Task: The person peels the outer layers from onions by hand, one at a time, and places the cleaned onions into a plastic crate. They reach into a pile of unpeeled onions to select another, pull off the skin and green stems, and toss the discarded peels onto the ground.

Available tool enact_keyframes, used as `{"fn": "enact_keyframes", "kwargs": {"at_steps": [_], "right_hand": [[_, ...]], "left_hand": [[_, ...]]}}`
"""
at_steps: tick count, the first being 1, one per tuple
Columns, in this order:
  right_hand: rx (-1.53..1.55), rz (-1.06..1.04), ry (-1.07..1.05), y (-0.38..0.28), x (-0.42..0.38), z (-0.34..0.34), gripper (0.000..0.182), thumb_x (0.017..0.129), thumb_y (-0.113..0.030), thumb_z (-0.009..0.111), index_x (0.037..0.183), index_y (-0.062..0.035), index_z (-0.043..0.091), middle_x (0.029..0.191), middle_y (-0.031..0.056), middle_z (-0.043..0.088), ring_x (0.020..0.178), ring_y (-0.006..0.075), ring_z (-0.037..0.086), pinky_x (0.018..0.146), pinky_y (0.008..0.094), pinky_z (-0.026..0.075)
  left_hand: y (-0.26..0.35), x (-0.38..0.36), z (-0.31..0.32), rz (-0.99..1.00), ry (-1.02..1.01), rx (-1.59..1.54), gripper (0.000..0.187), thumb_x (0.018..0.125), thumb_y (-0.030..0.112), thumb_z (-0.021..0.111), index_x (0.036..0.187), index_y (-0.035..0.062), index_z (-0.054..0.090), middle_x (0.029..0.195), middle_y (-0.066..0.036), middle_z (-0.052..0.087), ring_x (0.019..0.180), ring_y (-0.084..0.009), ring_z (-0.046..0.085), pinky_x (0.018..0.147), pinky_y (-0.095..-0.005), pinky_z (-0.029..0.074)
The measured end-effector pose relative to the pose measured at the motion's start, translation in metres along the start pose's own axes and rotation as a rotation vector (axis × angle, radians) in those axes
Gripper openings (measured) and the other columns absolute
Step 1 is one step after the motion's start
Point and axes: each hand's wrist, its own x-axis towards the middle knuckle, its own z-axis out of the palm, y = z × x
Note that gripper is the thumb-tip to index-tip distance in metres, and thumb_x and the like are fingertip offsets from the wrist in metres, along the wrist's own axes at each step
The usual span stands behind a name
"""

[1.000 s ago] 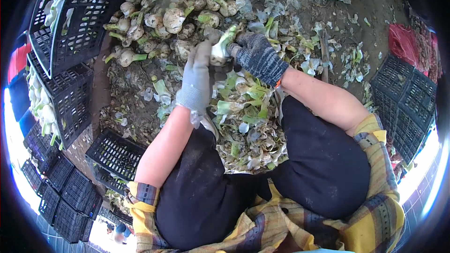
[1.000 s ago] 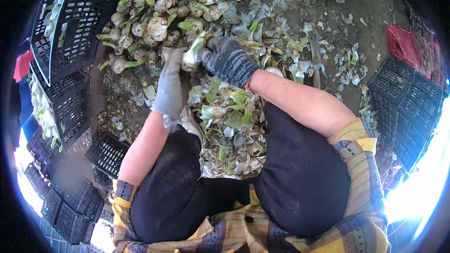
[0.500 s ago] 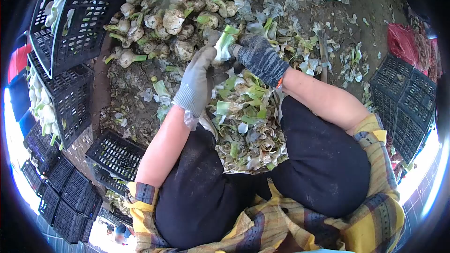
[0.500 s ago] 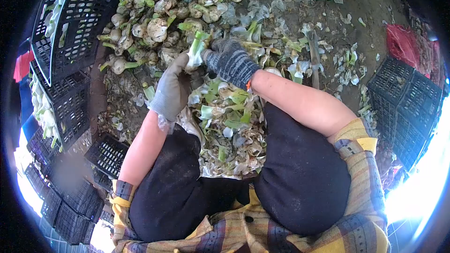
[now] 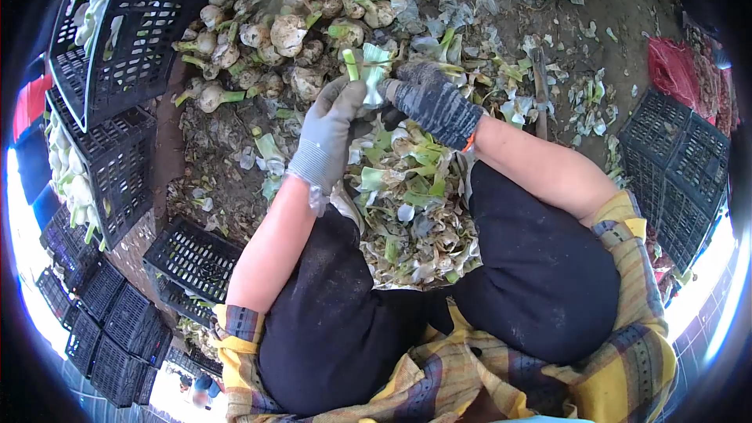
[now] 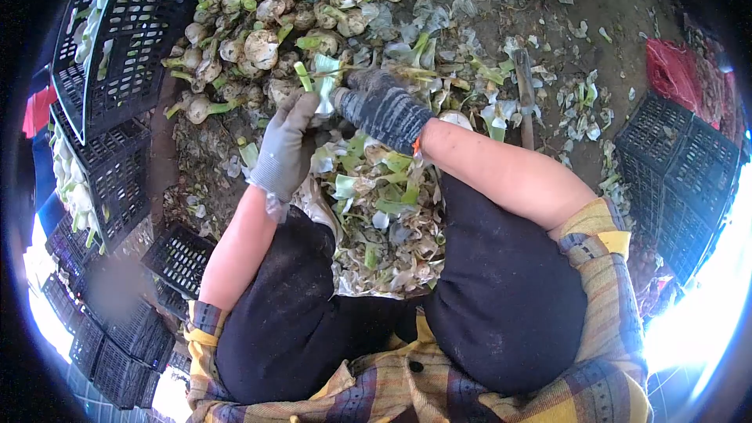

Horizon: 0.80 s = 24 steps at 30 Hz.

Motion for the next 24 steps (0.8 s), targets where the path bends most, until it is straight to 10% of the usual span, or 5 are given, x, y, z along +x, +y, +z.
{"fn": "enact_keyframes", "kwargs": {"at_steps": [3, 12, 14, 17, 24], "right_hand": [[0.781, 0.309, -0.062, -0.001, -0.003, 0.0, 0.017, 0.084, -0.011, 0.047, 0.088, -0.0009, 0.06, 0.083, 0.0224, 0.06, 0.074, 0.0346, 0.06, 0.066, 0.0386, 0.047], [0.129, -0.227, -0.053, 0.023, 0.001, 0.009, 0.016, 0.085, -0.014, 0.049, 0.088, -0.0021, 0.06, 0.084, 0.0168, 0.06, 0.071, 0.0282, 0.06, 0.062, 0.0366, 0.048], [0.743, 0.238, -0.109, 0.003, -0.004, 0.002, 0.015, 0.086, -0.012, 0.05, 0.089, -0.0017, 0.06, 0.082, 0.0137, 0.06, 0.069, 0.0221, 0.061, 0.06, 0.0328, 0.049], [0.442, -0.127, 0.011, 0.022, -0.001, 0.002, 0.012, 0.086, -0.007, 0.05, 0.089, -0.0012, 0.06, 0.079, 0.0083, 0.06, 0.068, 0.0145, 0.06, 0.06, 0.027, 0.049], [1.288, 0.419, 0.19, 0.031, 0.009, -0.015, 0.014, 0.086, -0.012, 0.049, 0.09, -0.0014, 0.056, 0.077, 0.0116, 0.062, 0.069, 0.0246, 0.062, 0.072, 0.0438, 0.053]], "left_hand": [[-0.008, 0.01, -0.015, -0.09, -0.181, -0.26, 0.037, 0.087, 0.033, 0.056, 0.116, 0.0096, 0.049, 0.094, -0.003, 0.06, 0.075, -0.012, 0.058, 0.061, -0.025, 0.049], [-0.003, 0.009, -0.003, -0.05, 0.055, -0.079, 0.034, 0.091, 0.03, 0.05, 0.115, 0.0064, 0.05, 0.102, -0.006, 0.059, 0.082, -0.0157, 0.059, 0.064, -0.0281, 0.051], [0.001, 0.008, -0.002, 0.014, -0.022, -0.194, 0.031, 0.091, 0.029, 0.049, 0.114, 0.0075, 0.051, 0.101, -0.005, 0.058, 0.081, -0.0152, 0.059, 0.063, -0.0281, 0.05], [0.004, 0.008, -0.005, 0.041, -0.059, -0.235, 0.032, 0.09, 0.029, 0.051, 0.111, 0.0054, 0.054, 0.105, -0.008, 0.057, 0.086, -0.0168, 0.059, 0.069, -0.031, 0.052], [0.01, 0.012, -0.016, 0.028, -0.011, -0.476, 0.028, 0.093, 0.022, 0.045, 0.112, 0.0028, 0.053, 0.103, -0.011, 0.058, 0.089, -0.0219, 0.058, 0.078, -0.0346, 0.051]]}}
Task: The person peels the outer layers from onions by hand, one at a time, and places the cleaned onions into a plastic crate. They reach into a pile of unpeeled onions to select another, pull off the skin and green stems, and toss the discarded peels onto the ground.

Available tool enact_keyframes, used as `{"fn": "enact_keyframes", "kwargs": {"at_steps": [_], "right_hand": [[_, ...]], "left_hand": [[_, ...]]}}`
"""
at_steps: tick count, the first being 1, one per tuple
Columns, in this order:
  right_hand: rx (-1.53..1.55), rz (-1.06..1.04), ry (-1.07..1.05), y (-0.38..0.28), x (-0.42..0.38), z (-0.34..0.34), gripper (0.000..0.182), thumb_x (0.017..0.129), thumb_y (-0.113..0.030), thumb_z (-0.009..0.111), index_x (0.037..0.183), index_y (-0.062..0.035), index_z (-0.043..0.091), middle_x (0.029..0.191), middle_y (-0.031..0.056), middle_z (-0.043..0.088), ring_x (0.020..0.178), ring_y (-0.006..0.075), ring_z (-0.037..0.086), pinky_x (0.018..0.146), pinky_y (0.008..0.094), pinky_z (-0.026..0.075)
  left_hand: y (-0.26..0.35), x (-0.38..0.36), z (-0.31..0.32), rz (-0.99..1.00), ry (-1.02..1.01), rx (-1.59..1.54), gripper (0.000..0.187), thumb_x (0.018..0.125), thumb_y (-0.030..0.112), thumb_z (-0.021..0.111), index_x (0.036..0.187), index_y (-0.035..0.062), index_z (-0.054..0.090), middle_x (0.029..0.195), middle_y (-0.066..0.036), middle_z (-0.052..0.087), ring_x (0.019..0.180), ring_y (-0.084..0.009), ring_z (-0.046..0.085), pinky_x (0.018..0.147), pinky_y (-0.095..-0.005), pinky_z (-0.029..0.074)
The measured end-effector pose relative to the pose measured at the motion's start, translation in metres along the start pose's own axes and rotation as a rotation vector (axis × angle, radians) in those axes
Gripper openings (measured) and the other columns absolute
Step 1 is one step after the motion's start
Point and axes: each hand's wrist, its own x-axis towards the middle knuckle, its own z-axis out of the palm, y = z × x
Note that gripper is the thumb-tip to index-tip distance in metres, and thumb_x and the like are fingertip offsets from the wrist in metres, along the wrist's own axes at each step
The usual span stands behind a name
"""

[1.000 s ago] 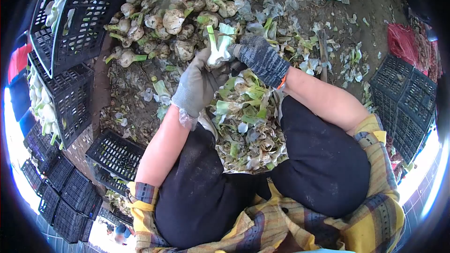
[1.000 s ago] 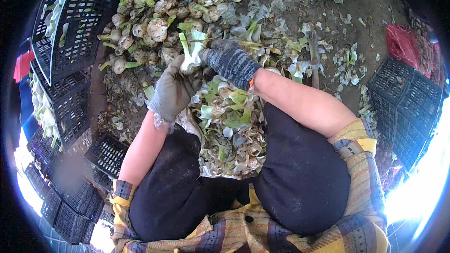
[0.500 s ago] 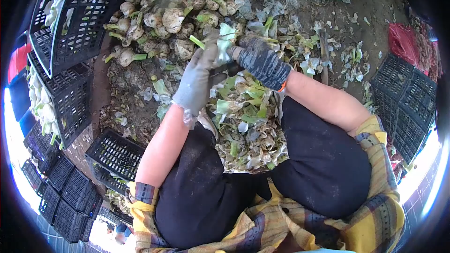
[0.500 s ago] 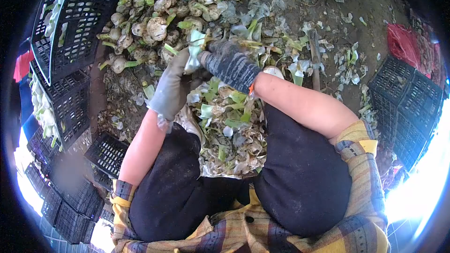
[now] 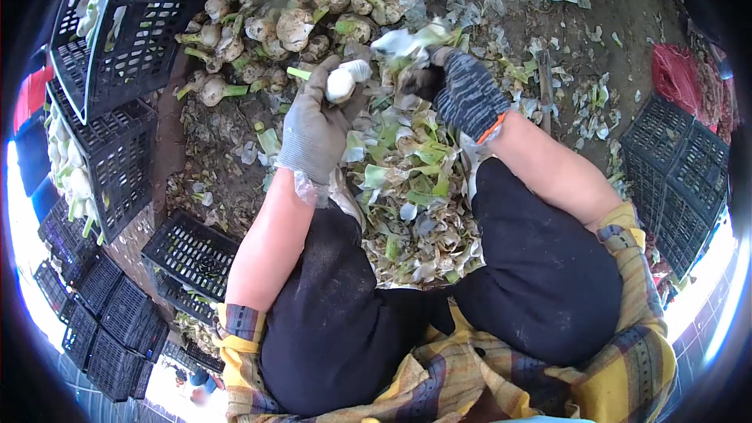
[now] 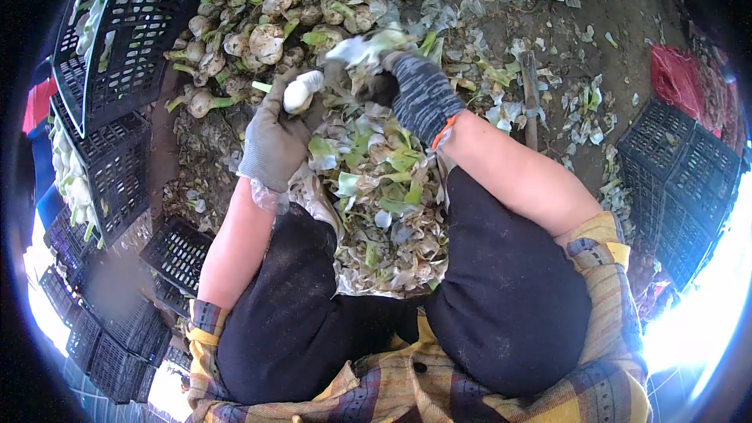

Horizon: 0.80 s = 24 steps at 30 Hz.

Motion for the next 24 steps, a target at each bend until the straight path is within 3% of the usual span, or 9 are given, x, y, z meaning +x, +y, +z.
{"fn": "enact_keyframes", "kwargs": {"at_steps": [2, 4, 6, 10, 14, 15, 18, 21, 24], "right_hand": [[0.052, 0.003, 0.163, -0.005, 0.008, 0.001, 0.015, 0.087, -0.014, 0.047, 0.089, -0.001, 0.055, 0.08, 0.0147, 0.062, 0.073, 0.0278, 0.062, 0.075, 0.0486, 0.052], [0.076, 0.062, -0.005, -0.006, 0.003, 0.002, 0.022, 0.089, -0.021, 0.048, 0.094, 0.0002, 0.052, 0.086, 0.0187, 0.062, 0.079, 0.0326, 0.062, 0.075, 0.0494, 0.052], [-0.029, 0.208, -0.203, -0.006, -0.008, 0.002, 0.026, 0.089, -0.024, 0.049, 0.099, 0.0, 0.052, 0.09, 0.0204, 0.061, 0.08, 0.0347, 0.062, 0.075, 0.0487, 0.053], [-0.429, 0.419, -0.258, 0.013, -0.013, 0.023, 0.033, 0.082, -0.032, 0.059, 0.105, -0.0073, 0.056, 0.099, 0.0154, 0.06, 0.077, 0.0235, 0.062, 0.071, 0.0406, 0.052], [-1.087, -0.161, -0.366, 0.02, -0.016, 0.04, 0.036, 0.077, -0.034, 0.065, 0.099, -0.0056, 0.062, 0.089, 0.0071, 0.064, 0.071, 0.0161, 0.062, 0.068, 0.0322, 0.049], [-1.0, -0.213, -0.364, 0.022, -0.015, 0.039, 0.032, 0.077, -0.032, 0.065, 0.094, -0.0044, 0.063, 0.083, 0.0084, 0.066, 0.071, 0.0177, 0.063, 0.068, 0.0305, 0.048], [-1.24, -0.268, -0.351, 0.018, -0.017, 0.037, 0.03, 0.078, -0.028, 0.063, 0.095, -0.0027, 0.063, 0.083, 0.0106, 0.066, 0.072, 0.0177, 0.063, 0.066, 0.03, 0.049], [-0.806, 0.104, -0.219, 0.009, -0.023, 0.042, 0.025, 0.082, -0.019, 0.058, 0.095, 0.0009, 0.061, 0.078, 0.0125, 0.065, 0.072, 0.0185, 0.063, 0.063, 0.0288, 0.05], [-0.388, 0.143, -0.209, 0.014, -0.016, 0.026, 0.018, 0.084, -0.01, 0.053, 0.094, 0.0034, 0.059, 0.08, 0.0133, 0.064, 0.071, 0.0181, 0.063, 0.061, 0.029, 0.052]], "left_hand": [[-0.001, 0.005, -0.004, 0.022, 0.046, -0.03, 0.029, 0.093, 0.026, 0.044, 0.108, 0.0031, 0.053, 0.1, -0.01, 0.058, 0.09, -0.0223, 0.058, 0.08, -0.0375, 0.05], [-0.001, 0.008, -0.006, 0.005, 0.088, -0.034, 0.029, 0.092, 0.03, 0.046, 0.105, 0.006, 0.055, 0.1, -0.008, 0.058, 0.092, -0.0225, 0.057, 0.08, -0.0406, 0.048], [-0.003, 0.004, -0.005, 0.044, 0.088, 0.11, 0.036, 0.091, 0.036, 0.047, 0.104, 0.0038, 0.055, 0.095, -0.008, 0.058, 0.087, -0.0192, 0.058, 0.074, -0.0331, 0.049], [-0.005, -0.003, 0.003, 0.13, 0.09, 0.434, 0.04, 0.09, 0.041, 0.047, 0.099, 0.0018, 0.054, 0.088, -0.008, 0.059, 0.079, -0.0181, 0.058, 0.073, -0.0325, 0.048], [-0.017, -0.003, 0.001, 0.236, 0.001, 0.545, 0.047, 0.091, 0.044, 0.044, 0.101, 0.0, 0.055, 0.088, -0.008, 0.06, 0.076, -0.0157, 0.059, 0.07, -0.0276, 0.048], [-0.019, -0.002, 0.0, 0.288, 0.009, 0.601, 0.046, 0.091, 0.044, 0.045, 0.102, 0.0, 0.056, 0.089, -0.008, 0.06, 0.078, -0.0149, 0.059, 0.071, -0.0269, 0.047], [-0.027, 0.002, -0.006, 0.442, 0.037, 0.767, 0.045, 0.091, 0.042, 0.047, 0.103, 0.0001, 0.056, 0.094, -0.008, 0.06, 0.082, -0.0126, 0.058, 0.075, -0.0249, 0.046], [-0.018, -0.005, 0.005, 0.292, 0.063, 0.656, 0.041, 0.091, 0.039, 0.048, 0.104, 0.0006, 0.055, 0.095, -0.007, 0.06, 0.083, -0.0117, 0.057, 0.076, -0.0241, 0.045], [-0.017, -0.004, 0.008, 0.232, 0.105, 0.561, 0.04, 0.092, 0.038, 0.046, 0.104, 0.0013, 0.055, 0.095, -0.007, 0.06, 0.082, -0.0126, 0.057, 0.075, -0.024, 0.046]]}}
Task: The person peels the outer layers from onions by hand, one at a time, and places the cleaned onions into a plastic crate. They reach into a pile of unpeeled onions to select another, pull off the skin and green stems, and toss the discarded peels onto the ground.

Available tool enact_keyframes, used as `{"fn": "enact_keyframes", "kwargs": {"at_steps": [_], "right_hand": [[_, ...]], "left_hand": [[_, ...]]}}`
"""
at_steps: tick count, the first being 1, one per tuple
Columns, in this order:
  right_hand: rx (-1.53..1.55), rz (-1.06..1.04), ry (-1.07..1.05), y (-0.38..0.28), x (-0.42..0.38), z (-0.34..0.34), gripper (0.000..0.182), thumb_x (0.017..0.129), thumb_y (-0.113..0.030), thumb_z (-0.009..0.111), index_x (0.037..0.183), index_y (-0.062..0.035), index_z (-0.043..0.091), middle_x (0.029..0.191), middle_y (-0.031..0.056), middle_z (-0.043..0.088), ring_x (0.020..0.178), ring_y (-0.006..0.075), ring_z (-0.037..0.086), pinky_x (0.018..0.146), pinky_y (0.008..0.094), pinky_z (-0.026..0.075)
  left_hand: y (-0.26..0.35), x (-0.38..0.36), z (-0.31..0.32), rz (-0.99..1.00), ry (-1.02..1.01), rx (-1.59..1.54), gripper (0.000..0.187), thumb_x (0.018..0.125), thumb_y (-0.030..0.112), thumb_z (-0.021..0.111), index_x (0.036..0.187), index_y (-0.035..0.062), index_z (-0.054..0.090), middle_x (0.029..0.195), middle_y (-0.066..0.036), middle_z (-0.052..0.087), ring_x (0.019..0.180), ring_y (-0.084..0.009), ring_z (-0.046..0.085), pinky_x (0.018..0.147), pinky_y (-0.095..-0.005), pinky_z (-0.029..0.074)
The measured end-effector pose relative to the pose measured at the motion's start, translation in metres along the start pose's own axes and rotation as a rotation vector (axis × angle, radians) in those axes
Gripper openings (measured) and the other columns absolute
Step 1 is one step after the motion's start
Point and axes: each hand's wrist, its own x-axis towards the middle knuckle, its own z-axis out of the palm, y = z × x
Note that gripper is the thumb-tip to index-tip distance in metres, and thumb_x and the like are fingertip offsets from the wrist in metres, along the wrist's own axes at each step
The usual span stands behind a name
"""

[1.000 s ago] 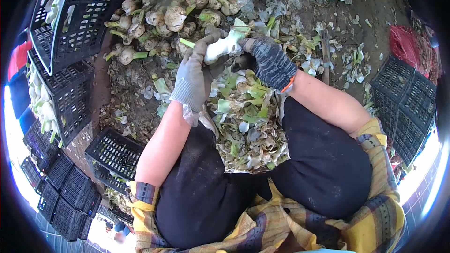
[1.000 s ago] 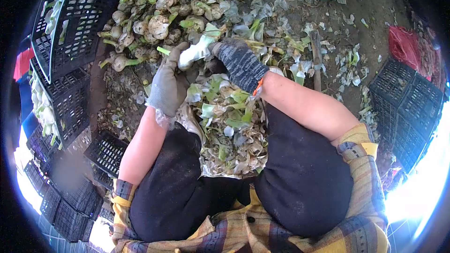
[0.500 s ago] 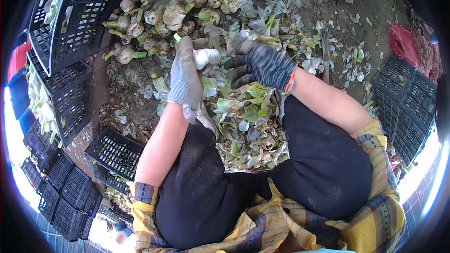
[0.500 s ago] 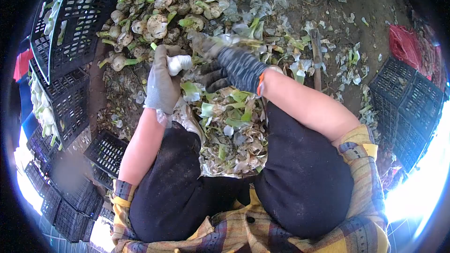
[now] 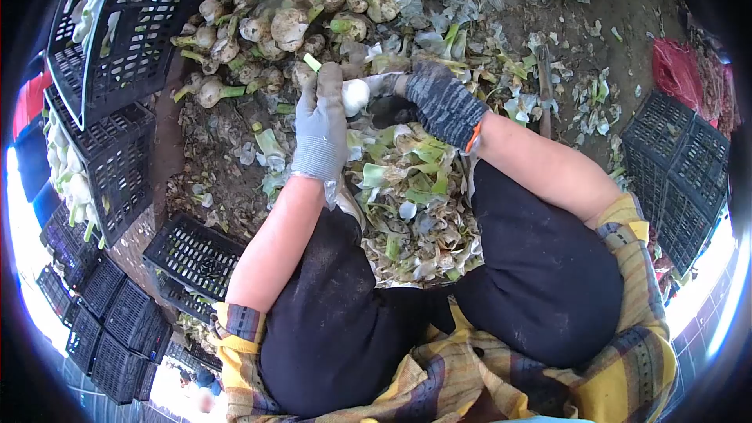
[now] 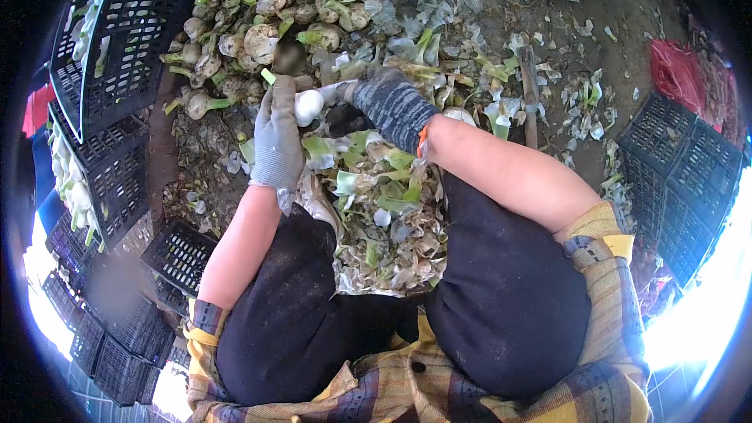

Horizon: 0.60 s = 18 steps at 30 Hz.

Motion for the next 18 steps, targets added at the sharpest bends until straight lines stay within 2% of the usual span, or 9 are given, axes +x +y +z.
{"fn": "enact_keyframes", "kwargs": {"at_steps": [1, 3, 5, 8, 9, 12, 13, 16, 18], "right_hand": [[0.17, -0.029, -0.062, 0.006, 0.004, -0.007, 0.016, 0.086, -0.006, 0.05, 0.096, 0.0031, 0.057, 0.087, 0.0132, 0.063, 0.074, 0.0196, 0.063, 0.064, 0.031, 0.054], [-0.127, -0.176, -0.04, 0.017, 0.018, -0.029, 0.017, 0.087, -0.008, 0.048, 0.099, 0.0019, 0.055, 0.091, 0.0138, 0.061, 0.076, 0.023, 0.063, 0.066, 0.0348, 0.055], [0.141, -0.049, 0.049, 0.012, 0.011, -0.023, 0.021, 0.09, -0.012, 0.045, 0.106, -0.0005, 0.053, 0.094, 0.0138, 0.06, 0.08, 0.0259, 0.063, 0.07, 0.0389, 0.055], [0.329, 0.099, -0.173, 0.004, 0.003, -0.014, 0.022, 0.09, -0.013, 0.045, 0.108, -0.0023, 0.053, 0.095, 0.0122, 0.06, 0.081, 0.0223, 0.062, 0.072, 0.0369, 0.055], [0.349, 0.128, -0.17, 0.001, 0.001, -0.008, 0.025, 0.088, -0.015, 0.051, 0.109, -0.0025, 0.055, 0.098, 0.0117, 0.06, 0.081, 0.0183, 0.062, 0.073, 0.032, 0.054], [-0.121, -0.11, -0.328, -0.006, 0.0, 0.007, 0.035, 0.087, -0.024, 0.054, 0.114, -0.0017, 0.051, 0.107, 0.0122, 0.058, 0.089, 0.0211, 0.06, 0.08, 0.0407, 0.052], [-0.003, 0.006, -0.232, -0.008, -0.004, 0.011, 0.036, 0.084, -0.023, 0.06, 0.111, -0.0011, 0.053, 0.104, 0.0111, 0.059, 0.089, 0.019, 0.06, 0.079, 0.0391, 0.052], [-0.053, -0.014, -0.212, 0.005, 0.006, -0.004, 0.034, 0.082, -0.016, 0.062, 0.11, -0.0007, 0.053, 0.102, 0.0102, 0.06, 0.088, 0.0191, 0.061, 0.079, 0.0376, 0.053], [-0.346, -0.104, -0.097, 0.005, 0.01, -0.008, 0.022, 0.082, -0.011, 0.059, 0.101, 0.0004, 0.056, 0.09, 0.0101, 0.061, 0.078, 0.0173, 0.061, 0.073, 0.0321, 0.053]], "left_hand": [[0.011, -0.004, 0.004, -0.057, -0.001, -0.025, 0.039, 0.092, 0.038, 0.046, 0.104, 0.0014, 0.055, 0.095, -0.007, 0.06, 0.081, -0.0129, 0.058, 0.075, -0.0242, 0.046], [0.015, -0.006, 0.005, -0.124, -0.018, -0.086, 0.037, 0.092, 0.036, 0.045, 0.103, 0.0015, 0.054, 0.094, -0.007, 0.06, 0.081, -0.0139, 0.058, 0.074, -0.0248, 0.047], [0.009, -0.003, 0.001, -0.142, -0.05, -0.155, 0.035, 0.093, 0.034, 0.044, 0.101, 0.0016, 0.054, 0.094, -0.007, 0.06, 0.08, -0.0153, 0.059, 0.072, -0.0258, 0.048], [0.003, 0.002, -0.007, -0.027, -0.145, -0.101, 0.037, 0.093, 0.036, 0.041, 0.1, 0.0022, 0.055, 0.095, -0.008, 0.059, 0.081, -0.0154, 0.058, 0.073, -0.0265, 0.047], [0.001, 0.003, -0.008, -0.025, -0.151, -0.111, 0.038, 0.093, 0.037, 0.041, 0.1, 0.0024, 0.055, 0.094, -0.007, 0.059, 0.081, -0.0148, 0.057, 0.072, -0.0267, 0.047], [0.0, 0.003, -0.003, -0.113, -0.106, -0.152, 0.044, 0.091, 0.043, 0.044, 0.103, 0.0031, 0.056, 0.088, -0.005, 0.058, 0.079, -0.0116, 0.054, 0.07, -0.0263, 0.044], [0.005, -0.001, -0.003, -0.095, -0.113, -0.09, 0.042, 0.09, 0.042, 0.046, 0.104, 0.0031, 0.056, 0.088, -0.004, 0.058, 0.079, -0.0111, 0.054, 0.07, -0.0259, 0.044], [-0.002, -0.002, -0.001, 0.043, -0.089, 0.044, 0.034, 0.089, 0.031, 0.053, 0.106, 0.0021, 0.056, 0.096, -0.006, 0.058, 0.083, -0.0117, 0.056, 0.073, -0.0243, 0.047], [-0.009, 0.001, -0.003, 0.056, -0.061, 0.054, 0.033, 0.088, 0.028, 0.055, 0.109, 0.002, 0.055, 0.101, -0.007, 0.058, 0.085, -0.0122, 0.057, 0.074, -0.024, 0.048]]}}
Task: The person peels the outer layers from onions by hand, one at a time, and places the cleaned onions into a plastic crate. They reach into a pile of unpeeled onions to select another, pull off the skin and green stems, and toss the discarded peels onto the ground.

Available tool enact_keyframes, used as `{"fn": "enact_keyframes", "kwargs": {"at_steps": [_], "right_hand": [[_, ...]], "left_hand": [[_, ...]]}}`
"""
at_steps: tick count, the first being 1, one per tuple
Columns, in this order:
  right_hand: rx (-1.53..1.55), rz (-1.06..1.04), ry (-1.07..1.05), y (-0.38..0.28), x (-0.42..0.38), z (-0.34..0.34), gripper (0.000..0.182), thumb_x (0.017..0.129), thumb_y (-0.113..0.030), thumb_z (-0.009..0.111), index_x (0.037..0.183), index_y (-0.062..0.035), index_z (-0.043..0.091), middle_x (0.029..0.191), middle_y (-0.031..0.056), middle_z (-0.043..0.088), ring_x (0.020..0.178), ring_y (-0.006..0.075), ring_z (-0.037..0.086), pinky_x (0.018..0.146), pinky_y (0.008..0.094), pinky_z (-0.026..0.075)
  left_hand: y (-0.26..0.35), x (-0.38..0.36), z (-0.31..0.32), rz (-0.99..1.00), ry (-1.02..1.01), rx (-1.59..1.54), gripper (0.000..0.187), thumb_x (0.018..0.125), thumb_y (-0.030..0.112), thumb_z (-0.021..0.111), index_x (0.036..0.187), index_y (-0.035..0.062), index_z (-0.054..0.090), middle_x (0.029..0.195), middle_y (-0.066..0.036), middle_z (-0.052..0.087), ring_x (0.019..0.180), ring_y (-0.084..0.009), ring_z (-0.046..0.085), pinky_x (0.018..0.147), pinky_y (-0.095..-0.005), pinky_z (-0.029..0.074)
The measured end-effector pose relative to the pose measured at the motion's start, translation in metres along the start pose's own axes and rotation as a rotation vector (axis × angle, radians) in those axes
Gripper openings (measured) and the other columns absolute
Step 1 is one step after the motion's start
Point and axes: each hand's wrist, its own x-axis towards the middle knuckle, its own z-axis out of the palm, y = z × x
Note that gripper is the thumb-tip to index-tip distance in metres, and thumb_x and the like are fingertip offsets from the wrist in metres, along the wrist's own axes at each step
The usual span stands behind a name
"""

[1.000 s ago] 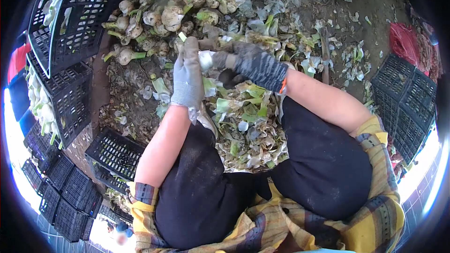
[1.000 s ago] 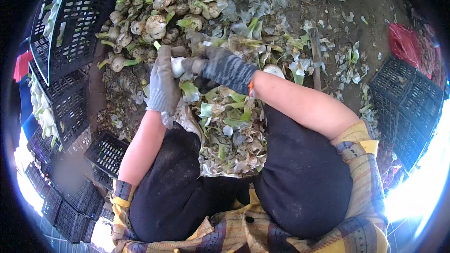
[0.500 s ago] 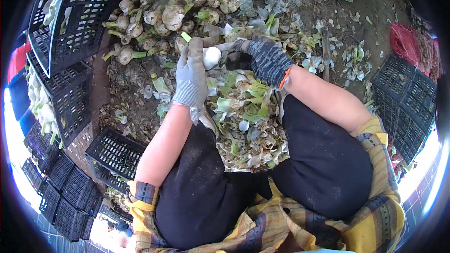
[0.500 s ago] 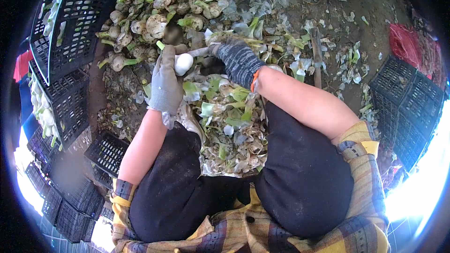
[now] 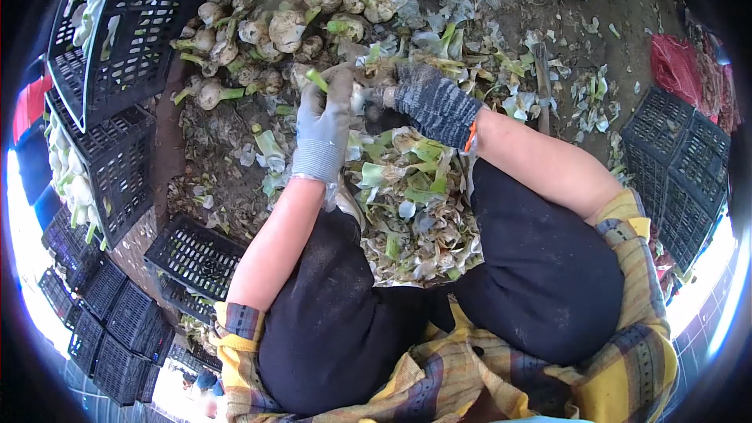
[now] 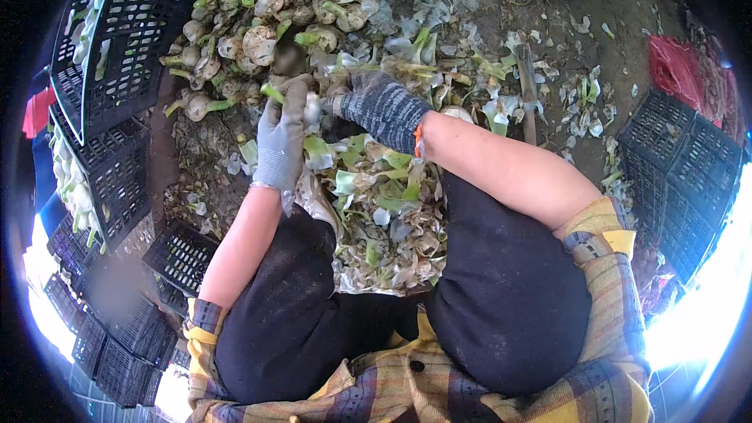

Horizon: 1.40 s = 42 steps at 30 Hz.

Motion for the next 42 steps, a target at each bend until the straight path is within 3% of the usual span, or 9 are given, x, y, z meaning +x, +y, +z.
{"fn": "enact_keyframes", "kwargs": {"at_steps": [8, 9, 16, 21, 24, 33, 37, 41, 42], "right_hand": [[0.276, -0.122, 0.331, -0.002, 0.003, -0.007, 0.012, 0.081, -0.006, 0.056, 0.089, 0.0029, 0.054, 0.076, 0.0082, 0.06, 0.068, 0.0171, 0.061, 0.058, 0.0271, 0.052], [0.293, -0.045, 0.251, -0.001, 0.007, -0.017, 0.022, 0.083, -0.002, 0.056, 0.104, -0.0006, 0.052, 0.097, 0.0139, 0.06, 0.087, 0.0248, 0.062, 0.074, 0.0385, 0.056], [0.505, -0.164, 0.305, -0.002, 0.004, -0.028, 0.019, 0.086, -0.005, 0.054, 0.104, 0.0007, 0.054, 0.096, 0.0124, 0.06, 0.082, 0.023, 0.062, 0.072, 0.0401, 0.056], [-0.978, -0.542, 0.307, -0.011, -0.004, -0.03, 0.026, 0.079, -0.025, 0.061, 0.093, -0.0031, 0.064, 0.095, 0.0143, 0.062, 0.082, 0.0284, 0.061, 0.078, 0.0363, 0.049], [-1.417, -0.7, 0.38, -0.01, -0.008, -0.015, 0.028, 0.081, -0.024, 0.06, 0.102, -0.0054, 0.06, 0.116, 0.019, 0.053, 0.109, 0.0328, 0.05, 0.095, 0.0377, 0.039], [-0.579, -0.292, 0.071, -0.022, 0.0, 0.016, 0.017, 0.083, -0.016, 0.062, 0.088, -0.0007, 0.057, 0.079, 0.0033, 0.058, 0.076, 0.0091, 0.052, 0.073, 0.0255, 0.045], [-0.421, -0.257, -0.436, -0.025, -0.017, 0.023, 0.013, 0.082, -0.015, 0.055, 0.087, -0.0052, 0.062, 0.074, 0.0083, 0.062, 0.07, 0.016, 0.059, 0.069, 0.0302, 0.047], [-0.994, 0.047, -0.318, -0.033, -0.012, 0.002, 0.042, 0.087, -0.041, 0.049, 0.109, -0.0062, 0.058, 0.088, 0.011, 0.064, 0.079, 0.0193, 0.063, 0.069, 0.0335, 0.05], [-0.727, 0.141, -0.229, -0.031, -0.011, 0.001, 0.043, 0.087, -0.041, 0.049, 0.111, -0.0069, 0.056, 0.091, 0.0113, 0.063, 0.079, 0.0206, 0.063, 0.068, 0.0348, 0.051]], "left_hand": [[0.009, 0.001, 0.0, -0.131, 0.07, -0.199, 0.035, 0.089, 0.034, 0.052, 0.109, 0.005, 0.055, 0.097, -0.006, 0.058, 0.079, -0.0133, 0.058, 0.062, -0.0264, 0.051], [0.01, 0.001, 0.0, -0.158, 0.076, -0.239, 0.033, 0.089, 0.034, 0.052, 0.107, 0.0056, 0.056, 0.095, -0.005, 0.058, 0.075, -0.0129, 0.058, 0.058, -0.0258, 0.051], [0.002, 0.016, -0.015, -0.266, 0.148, -0.459, 0.028, 0.09, 0.032, 0.05, 0.099, 0.0069, 0.056, 0.086, -0.005, 0.059, 0.071, -0.0161, 0.058, 0.058, -0.0273, 0.05], [-0.004, 0.02, -0.024, -0.348, 0.209, -0.616, 0.026, 0.091, 0.033, 0.047, 0.097, 0.0088, 0.054, 0.08, -0.005, 0.06, 0.067, -0.0177, 0.058, 0.056, -0.027, 0.049], [-0.002, 0.018, -0.02, -0.373, 0.175, -0.614, 0.029, 0.09, 0.037, 0.048, 0.097, 0.01, 0.054, 0.077, -0.005, 0.06, 0.063, -0.0164, 0.058, 0.051, -0.026, 0.047], [0.001, 0.009, -0.009, -0.39, 0.034, -0.465, 0.035, 0.09, 0.042, 0.045, 0.097, 0.0095, 0.056, 0.077, -0.002, 0.06, 0.061, -0.0132, 0.056, 0.045, -0.026, 0.041], [-0.005, 0.019, -0.006, -0.491, 0.165, -0.606, 0.035, 0.09, 0.042, 0.045, 0.095, 0.0084, 0.056, 0.075, -0.003, 0.059, 0.059, -0.0134, 0.056, 0.042, -0.024, 0.039], [-0.002, 0.015, -0.017, -0.439, 0.106, -0.438, 0.037, 0.089, 0.044, 0.045, 0.093, 0.0091, 0.056, 0.075, -0.004, 0.06, 0.061, -0.0145, 0.054, 0.045, -0.0247, 0.037], [-0.004, 0.016, -0.016, -0.39, 0.111, -0.377, 0.038, 0.089, 0.044, 0.045, 0.092, 0.0082, 0.055, 0.075, -0.004, 0.06, 0.061, -0.0144, 0.055, 0.046, -0.0244, 0.037]]}}
